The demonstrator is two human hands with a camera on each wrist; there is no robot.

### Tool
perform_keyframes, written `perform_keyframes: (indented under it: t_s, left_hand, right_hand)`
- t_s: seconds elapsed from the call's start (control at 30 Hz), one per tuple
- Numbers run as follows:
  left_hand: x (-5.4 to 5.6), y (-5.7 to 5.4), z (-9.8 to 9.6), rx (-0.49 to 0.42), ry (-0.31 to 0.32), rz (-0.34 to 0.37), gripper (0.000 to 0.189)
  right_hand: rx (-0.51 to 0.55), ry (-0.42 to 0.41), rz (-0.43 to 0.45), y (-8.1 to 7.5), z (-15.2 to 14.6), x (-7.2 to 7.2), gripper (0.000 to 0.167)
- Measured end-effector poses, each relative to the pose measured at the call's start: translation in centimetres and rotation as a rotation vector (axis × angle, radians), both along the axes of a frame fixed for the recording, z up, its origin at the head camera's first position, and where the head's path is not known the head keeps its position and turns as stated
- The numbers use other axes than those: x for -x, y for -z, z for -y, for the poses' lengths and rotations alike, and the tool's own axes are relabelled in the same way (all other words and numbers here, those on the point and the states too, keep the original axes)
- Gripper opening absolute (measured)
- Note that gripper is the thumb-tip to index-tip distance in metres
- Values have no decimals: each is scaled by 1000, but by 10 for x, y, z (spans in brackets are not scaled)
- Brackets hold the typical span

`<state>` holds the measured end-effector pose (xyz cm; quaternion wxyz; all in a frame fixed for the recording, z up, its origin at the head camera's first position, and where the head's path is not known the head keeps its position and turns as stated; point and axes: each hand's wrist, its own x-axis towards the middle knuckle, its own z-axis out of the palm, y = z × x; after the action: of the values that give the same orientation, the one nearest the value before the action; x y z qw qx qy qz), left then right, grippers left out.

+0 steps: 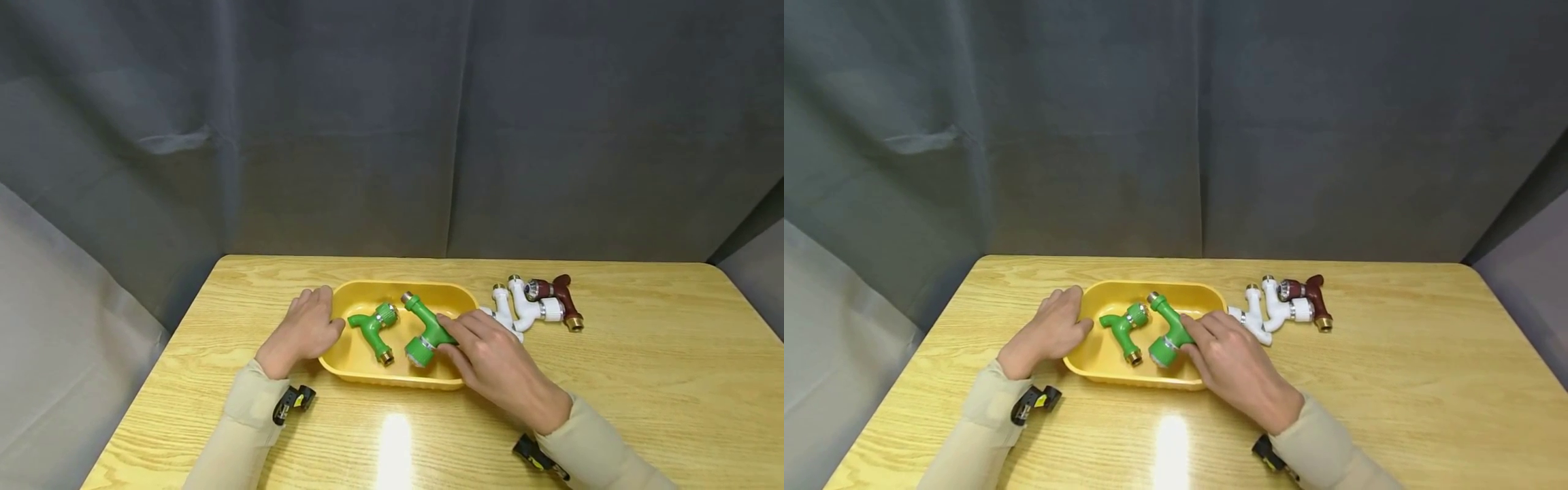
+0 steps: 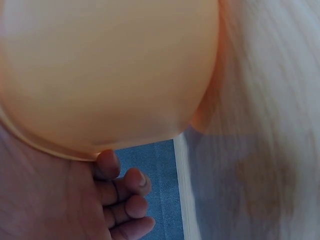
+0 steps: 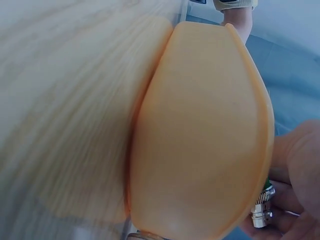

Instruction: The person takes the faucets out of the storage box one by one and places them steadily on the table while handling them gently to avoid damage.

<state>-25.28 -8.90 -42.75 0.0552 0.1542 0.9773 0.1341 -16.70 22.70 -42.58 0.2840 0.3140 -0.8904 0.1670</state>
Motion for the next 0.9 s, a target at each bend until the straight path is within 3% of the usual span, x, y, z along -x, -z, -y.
perform_keyframes:
  t_s: [0.9]
  left_hand:
    - [-1,-1,-1,9,-10,1,25]
  right_hand:
    - [76,35,-19,-20,-20,4,47]
